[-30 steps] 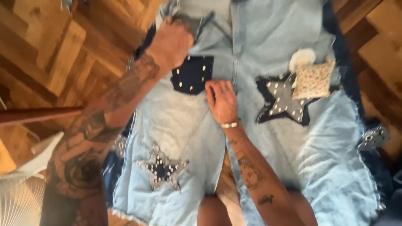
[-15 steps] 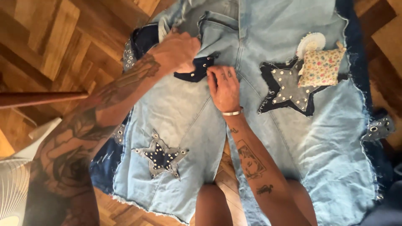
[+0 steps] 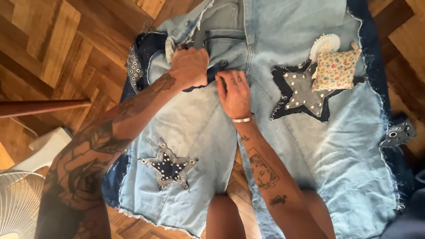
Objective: Positioning and pinning decorative patches onto a pair of denim jeans
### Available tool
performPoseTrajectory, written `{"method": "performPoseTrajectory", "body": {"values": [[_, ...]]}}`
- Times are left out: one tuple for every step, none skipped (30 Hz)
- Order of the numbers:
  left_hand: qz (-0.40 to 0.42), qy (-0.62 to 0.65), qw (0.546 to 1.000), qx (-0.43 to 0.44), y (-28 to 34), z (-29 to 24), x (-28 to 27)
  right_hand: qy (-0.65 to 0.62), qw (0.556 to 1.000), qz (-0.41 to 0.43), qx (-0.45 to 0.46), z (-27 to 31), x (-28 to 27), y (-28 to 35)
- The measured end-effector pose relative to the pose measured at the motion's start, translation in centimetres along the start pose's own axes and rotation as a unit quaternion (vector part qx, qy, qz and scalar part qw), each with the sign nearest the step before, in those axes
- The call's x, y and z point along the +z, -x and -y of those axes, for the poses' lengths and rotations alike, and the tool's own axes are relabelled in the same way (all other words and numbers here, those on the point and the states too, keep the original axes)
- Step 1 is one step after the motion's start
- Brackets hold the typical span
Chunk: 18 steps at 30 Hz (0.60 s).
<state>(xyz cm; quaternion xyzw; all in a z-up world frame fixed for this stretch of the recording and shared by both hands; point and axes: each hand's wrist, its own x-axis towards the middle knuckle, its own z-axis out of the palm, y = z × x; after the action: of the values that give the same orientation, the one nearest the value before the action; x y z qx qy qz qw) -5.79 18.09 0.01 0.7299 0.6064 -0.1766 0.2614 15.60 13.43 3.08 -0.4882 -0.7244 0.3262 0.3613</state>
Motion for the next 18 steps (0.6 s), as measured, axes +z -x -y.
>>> {"method": "performPoseTrajectory", "body": {"values": [[0.027, -0.037, 0.998, -0.04, -0.3, -0.7, -0.1, 0.007, 0.999, -0.025, -0.043, -0.8, 0.3, 0.0], [0.053, -0.073, 0.993, -0.081, -0.7, -1.4, -0.2, 0.013, 0.995, -0.051, -0.085, -1.5, 0.7, -0.1], [0.053, -0.075, 0.993, -0.078, -2.2, -0.8, 0.4, 0.014, 0.995, -0.054, -0.084, -1.5, 0.6, -0.2], [0.095, -0.01, 0.987, -0.128, -3.7, -0.2, 1.0, 0.01, 0.995, -0.053, -0.084, -1.6, 0.6, -0.3], [0.138, 0.054, 0.973, -0.178, -5.0, 0.2, 1.8, 0.004, 0.995, -0.05, -0.083, -1.5, 0.6, -0.2], [0.14, 0.054, 0.973, -0.176, -3.2, 0.1, -0.2, 0.005, 0.995, -0.051, -0.081, -1.4, 0.5, 0.1], [0.144, 0.056, 0.982, -0.108, -1.8, 0.1, -2.3, -0.004, 0.996, -0.049, -0.077, -1.4, 0.5, 0.1], [0.148, 0.058, 0.987, -0.039, -0.4, 0.0, -4.4, -0.012, 0.996, -0.048, -0.074, -1.5, 0.5, 0.1], [0.149, 0.056, 0.987, -0.037, -1.2, 0.7, -2.9, -0.011, 0.996, -0.05, -0.072, -1.5, 0.5, 0.1], [0.161, 0.071, 0.982, -0.061, -1.9, 1.4, -1.5, -0.015, 0.996, -0.047, -0.07, -1.4, 0.5, 0.0], [0.173, 0.087, 0.977, -0.087, -2.5, 2.1, 0.0, -0.021, 0.996, -0.044, -0.069, -1.4, 0.4, 0.1], [0.174, 0.087, 0.977, -0.086, -1.6, 0.9, -2.7, -0.02, 0.997, -0.045, -0.068, -1.3, 0.2, 0.1], [0.203, 0.07, 0.974, -0.074, -0.8, -0.3, -5.5, -0.021, 0.996, -0.037, -0.077, -1.2, 0.1, 0.0], [0.232, 0.053, 0.969, -0.062, 0.0, -1.4, -8.3, -0.022, 0.996, -0.03, -0.087, -1.1, 0.0, -0.2], [0.232, 0.053, 0.969, -0.062, 0.2, -0.9, -8.3, -0.021, 0.996, -0.03, -0.086, -1.1, -0.1, -0.2], [0.235, 0.098, 0.966, -0.046, 0.3, -0.4, -8.2, -0.026, 0.995, -0.025, -0.091, -1.1, -0.2, -0.2], [0.237, 0.142, 0.961, -0.029, 0.5, 0.1, -8.2, -0.032, 0.995, -0.02, -0.095, -1.1, -0.3, -0.2], [0.237, 0.141, 0.961, -0.028, 0.6, 0.3, -7.9, -0.031, 0.995, -0.021, -0.094, -1.1, -0.2, -0.2]]}}
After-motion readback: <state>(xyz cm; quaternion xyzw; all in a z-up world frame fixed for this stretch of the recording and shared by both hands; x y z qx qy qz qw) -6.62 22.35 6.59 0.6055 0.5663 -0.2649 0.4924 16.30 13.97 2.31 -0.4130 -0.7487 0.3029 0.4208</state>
